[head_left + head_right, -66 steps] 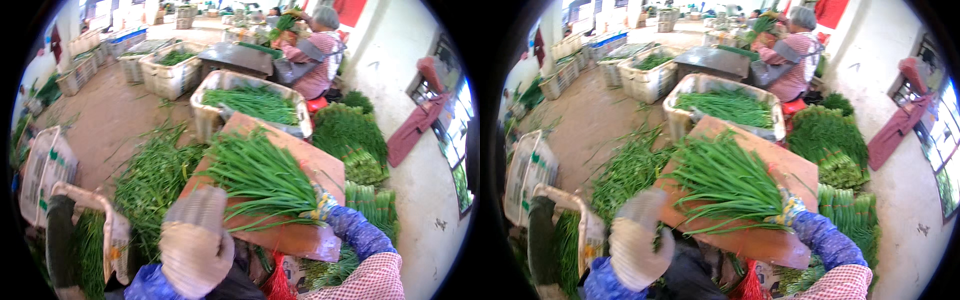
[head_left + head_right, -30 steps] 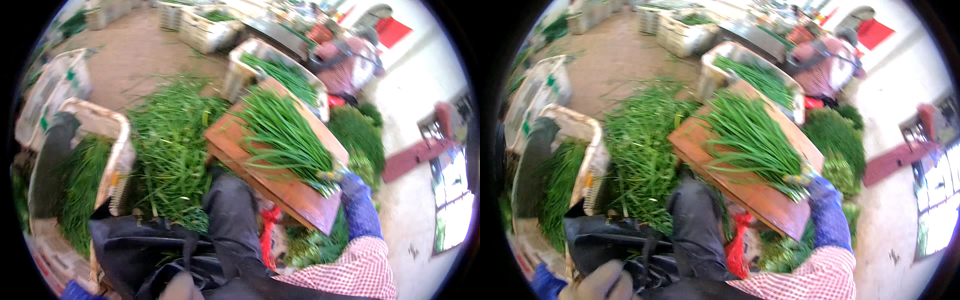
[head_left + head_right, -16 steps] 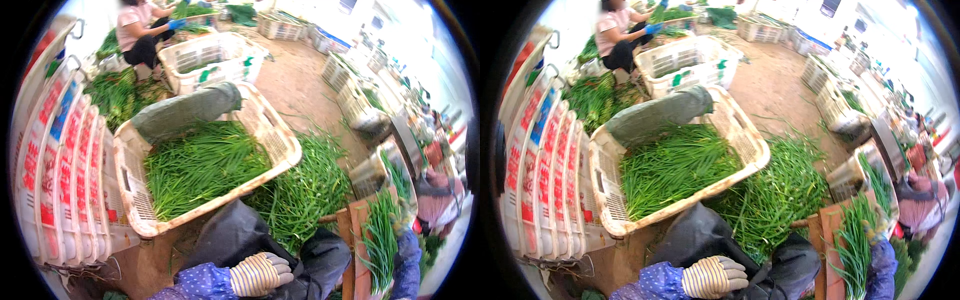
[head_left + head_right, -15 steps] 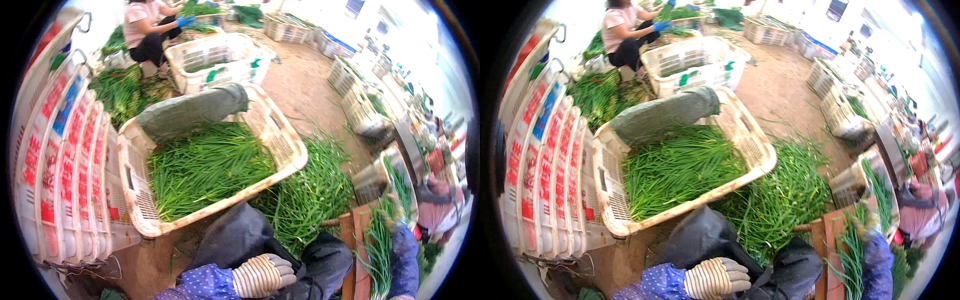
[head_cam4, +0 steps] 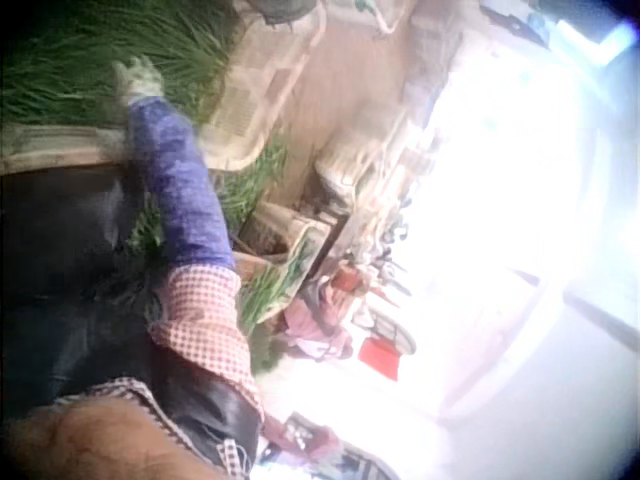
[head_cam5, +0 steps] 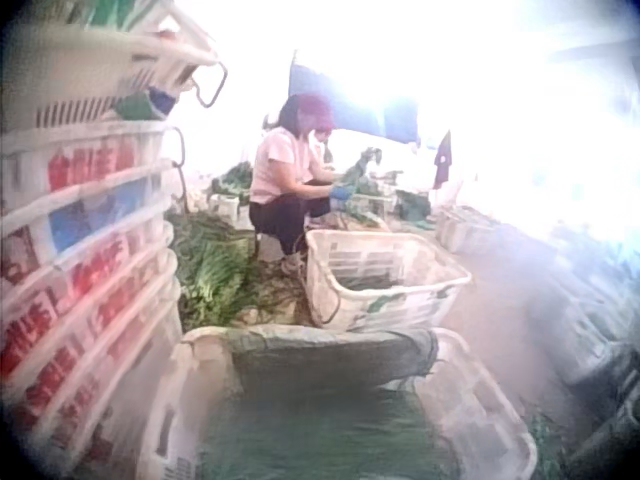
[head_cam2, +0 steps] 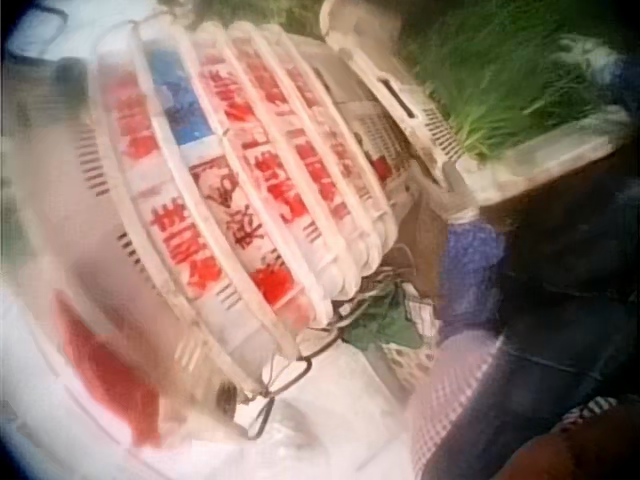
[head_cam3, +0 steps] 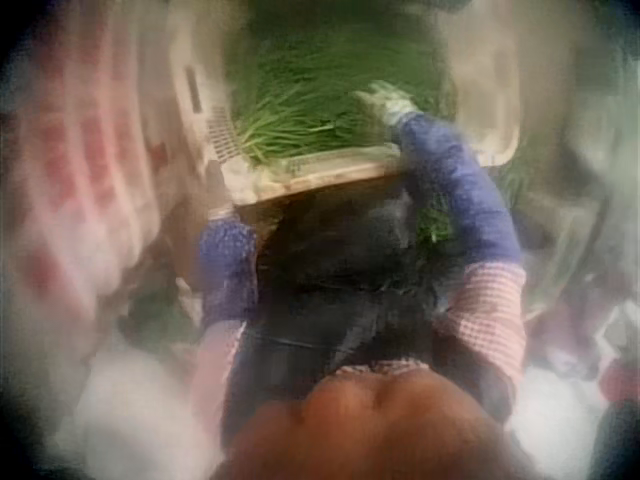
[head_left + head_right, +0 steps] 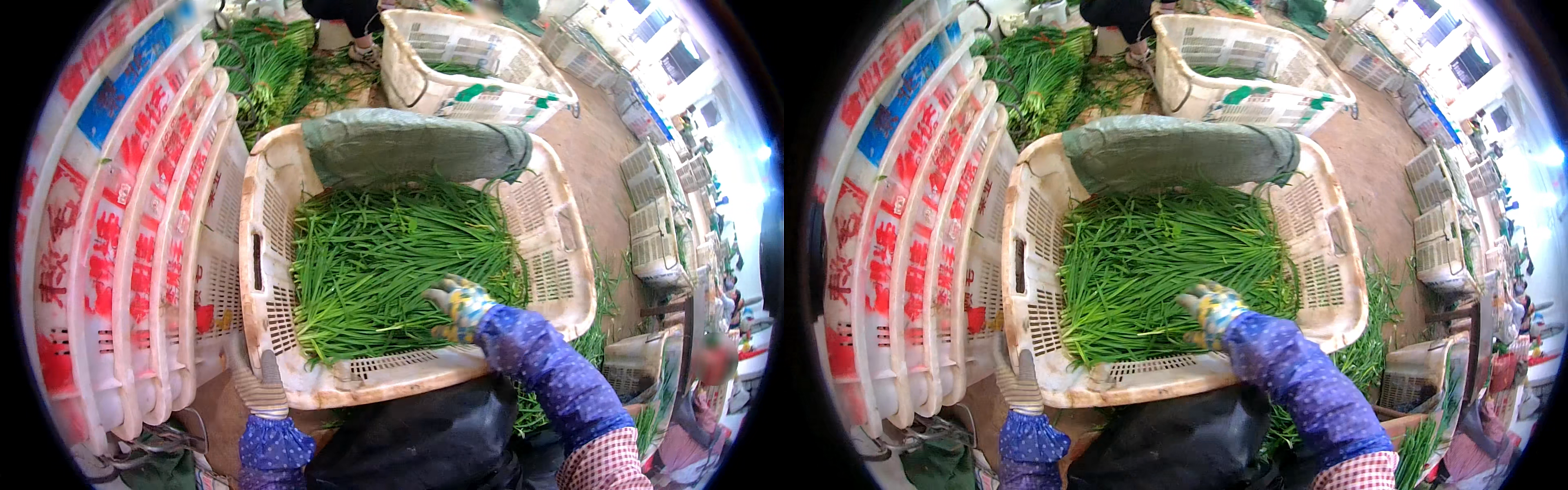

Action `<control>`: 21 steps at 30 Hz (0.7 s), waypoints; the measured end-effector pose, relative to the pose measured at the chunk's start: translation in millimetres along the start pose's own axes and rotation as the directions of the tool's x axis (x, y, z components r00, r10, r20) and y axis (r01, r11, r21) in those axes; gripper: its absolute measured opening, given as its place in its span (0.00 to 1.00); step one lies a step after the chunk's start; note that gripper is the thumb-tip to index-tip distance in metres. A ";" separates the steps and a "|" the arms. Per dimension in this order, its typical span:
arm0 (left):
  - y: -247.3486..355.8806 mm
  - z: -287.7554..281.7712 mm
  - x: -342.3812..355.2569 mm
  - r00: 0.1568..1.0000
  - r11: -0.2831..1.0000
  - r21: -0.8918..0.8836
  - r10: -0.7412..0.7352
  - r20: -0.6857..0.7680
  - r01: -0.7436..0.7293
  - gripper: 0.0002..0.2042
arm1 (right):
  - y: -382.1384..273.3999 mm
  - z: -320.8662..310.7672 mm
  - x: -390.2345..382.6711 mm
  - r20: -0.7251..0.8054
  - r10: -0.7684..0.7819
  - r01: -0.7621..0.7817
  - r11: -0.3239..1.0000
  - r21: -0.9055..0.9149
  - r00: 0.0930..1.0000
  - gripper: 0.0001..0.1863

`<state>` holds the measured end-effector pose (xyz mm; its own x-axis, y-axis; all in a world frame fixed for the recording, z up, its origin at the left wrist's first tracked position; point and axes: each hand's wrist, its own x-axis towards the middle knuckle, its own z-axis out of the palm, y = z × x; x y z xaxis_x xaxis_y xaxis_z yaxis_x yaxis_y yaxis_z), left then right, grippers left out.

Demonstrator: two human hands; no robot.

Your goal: The person picks up green onions from a plastic crate, gathers them into a bunch, and ties them with a red string on a wooden table.

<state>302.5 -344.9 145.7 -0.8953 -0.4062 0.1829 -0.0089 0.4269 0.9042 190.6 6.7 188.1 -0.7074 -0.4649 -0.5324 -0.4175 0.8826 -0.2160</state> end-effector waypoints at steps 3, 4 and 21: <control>-6.7 2.9 -5.1 0.996 0.996 -0.015 -0.086 -0.036 0.086 0.28 | -59.6 -3.7 61.3 0.007 -0.192 0.191 0.972 -0.137 0.981 0.54; -1.7 4.3 -5.6 0.992 0.993 -0.027 -0.117 -0.040 0.116 0.28 | -75.6 1.7 84.4 0.047 -0.260 0.264 0.949 -0.175 0.965 0.58; 8.9 -5.9 3.0 0.995 0.975 0.198 -0.098 -0.004 0.097 0.25 | -174.7 89.0 174.3 0.281 -0.197 0.250 0.954 -0.168 0.939 0.40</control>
<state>302.4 -347.1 156.6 -0.8883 -0.4493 0.0952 -0.1834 0.5371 0.8233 191.0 -222.3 60.2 -0.4222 -0.5907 -0.6876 -0.6705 0.7140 -0.2016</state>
